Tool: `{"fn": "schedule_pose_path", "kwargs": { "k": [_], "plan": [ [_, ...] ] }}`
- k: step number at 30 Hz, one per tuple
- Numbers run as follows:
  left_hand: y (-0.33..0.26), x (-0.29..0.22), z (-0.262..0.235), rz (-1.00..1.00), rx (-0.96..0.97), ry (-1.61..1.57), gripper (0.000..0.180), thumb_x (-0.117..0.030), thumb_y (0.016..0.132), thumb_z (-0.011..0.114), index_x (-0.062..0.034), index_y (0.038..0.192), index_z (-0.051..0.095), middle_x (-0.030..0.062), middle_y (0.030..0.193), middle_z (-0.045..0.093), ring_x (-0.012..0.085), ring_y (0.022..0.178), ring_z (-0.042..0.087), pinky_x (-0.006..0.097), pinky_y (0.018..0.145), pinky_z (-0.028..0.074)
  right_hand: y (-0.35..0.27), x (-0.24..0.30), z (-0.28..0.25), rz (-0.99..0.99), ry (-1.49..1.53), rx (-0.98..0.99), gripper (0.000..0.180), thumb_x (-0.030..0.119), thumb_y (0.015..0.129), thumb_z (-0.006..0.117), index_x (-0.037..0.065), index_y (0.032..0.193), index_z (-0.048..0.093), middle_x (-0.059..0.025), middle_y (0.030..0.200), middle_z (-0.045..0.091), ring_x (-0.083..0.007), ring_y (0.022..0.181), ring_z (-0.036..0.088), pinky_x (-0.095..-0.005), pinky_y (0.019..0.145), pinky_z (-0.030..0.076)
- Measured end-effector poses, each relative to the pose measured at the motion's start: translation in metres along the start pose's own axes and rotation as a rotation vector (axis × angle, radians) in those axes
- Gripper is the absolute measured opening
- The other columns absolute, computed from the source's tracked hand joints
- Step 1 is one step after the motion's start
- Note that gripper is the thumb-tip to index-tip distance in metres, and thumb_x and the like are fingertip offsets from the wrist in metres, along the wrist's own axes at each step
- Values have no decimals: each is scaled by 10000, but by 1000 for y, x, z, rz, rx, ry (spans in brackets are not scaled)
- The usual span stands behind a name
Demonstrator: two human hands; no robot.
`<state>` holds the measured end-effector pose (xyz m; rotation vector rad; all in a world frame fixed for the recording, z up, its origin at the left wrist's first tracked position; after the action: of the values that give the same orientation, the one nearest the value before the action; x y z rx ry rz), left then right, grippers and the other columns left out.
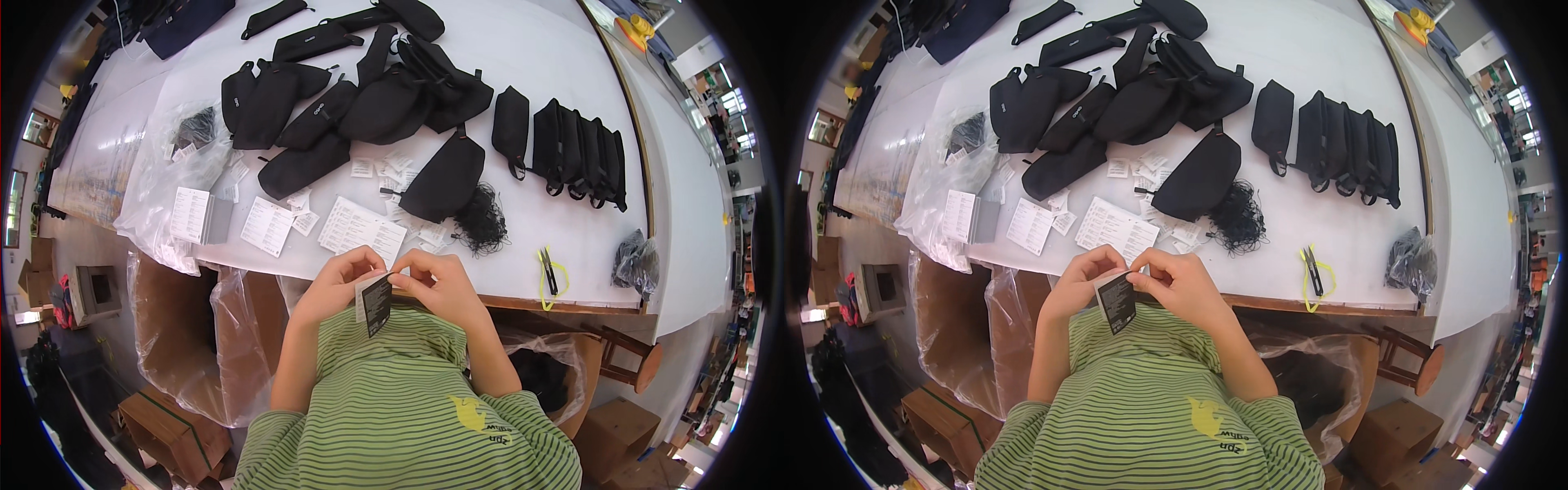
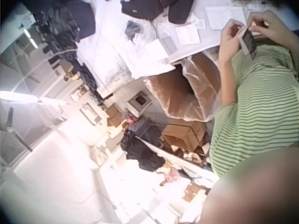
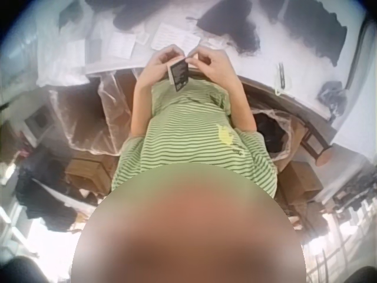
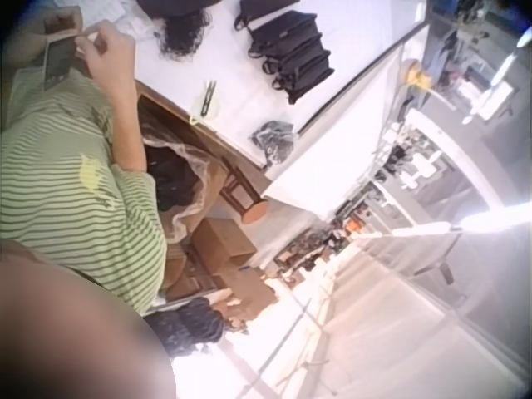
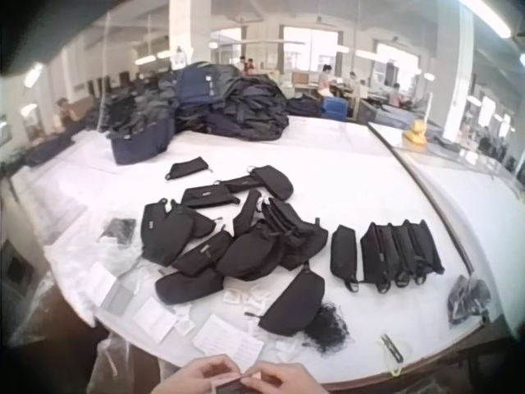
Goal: Checking, inserting booklets into, and packing black fabric pouches into a larger shipping container.
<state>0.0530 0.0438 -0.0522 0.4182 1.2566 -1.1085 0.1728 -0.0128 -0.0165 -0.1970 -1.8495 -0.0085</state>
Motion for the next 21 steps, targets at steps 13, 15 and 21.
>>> {"fn": "schedule_pose_path", "kwargs": {
  "k": [13, 15, 21],
  "plan": [
    [20, -9, 18, 72, -29, 32, 100, -137, 915, 578, -37, 917, 575, -14, 797, 579, 41, 723, 534, 183, 626, 413, -10, -22, -9, 55, 414, 10, 142, 153, 881, 624, 43, 853, 539, 26, 589, 544, -37, 531, 410, -211, 496, 313],
    [31, -15, 22, 106, -48, 13, 126, -170, 910, 584, -44, 908, 580, 3, 805, 593, 56, 733, 558, 185, 594, 418, -13, -27, -9, 148, 423, 54, 173, 154, 900, 605, 35, 848, 490, 34, 587, 535, -26, 550, 420, -202, 510, 322],
    [84, -36, 22, 649, -358, 1118, 323, -35, 764, 619, -62, 1081, 564, 43, 1103, 602, 244, 1050, 532, 377, 950, 379, -30, -42, -32, 161, 367, -64, 135, 90, 887, 608, 38, 824, 500, 53, 588, 452, -15, 509, 366, -191, 472, 271]
  ]
}}
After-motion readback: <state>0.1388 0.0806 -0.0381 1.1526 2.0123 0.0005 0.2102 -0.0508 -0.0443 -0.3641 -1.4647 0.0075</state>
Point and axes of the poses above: each hand's wrist, its own y-axis towards the middle knuckle, its own z-axis out of the palm, x = y × z, the point moved 8 cm from there along y, towards the middle knuckle
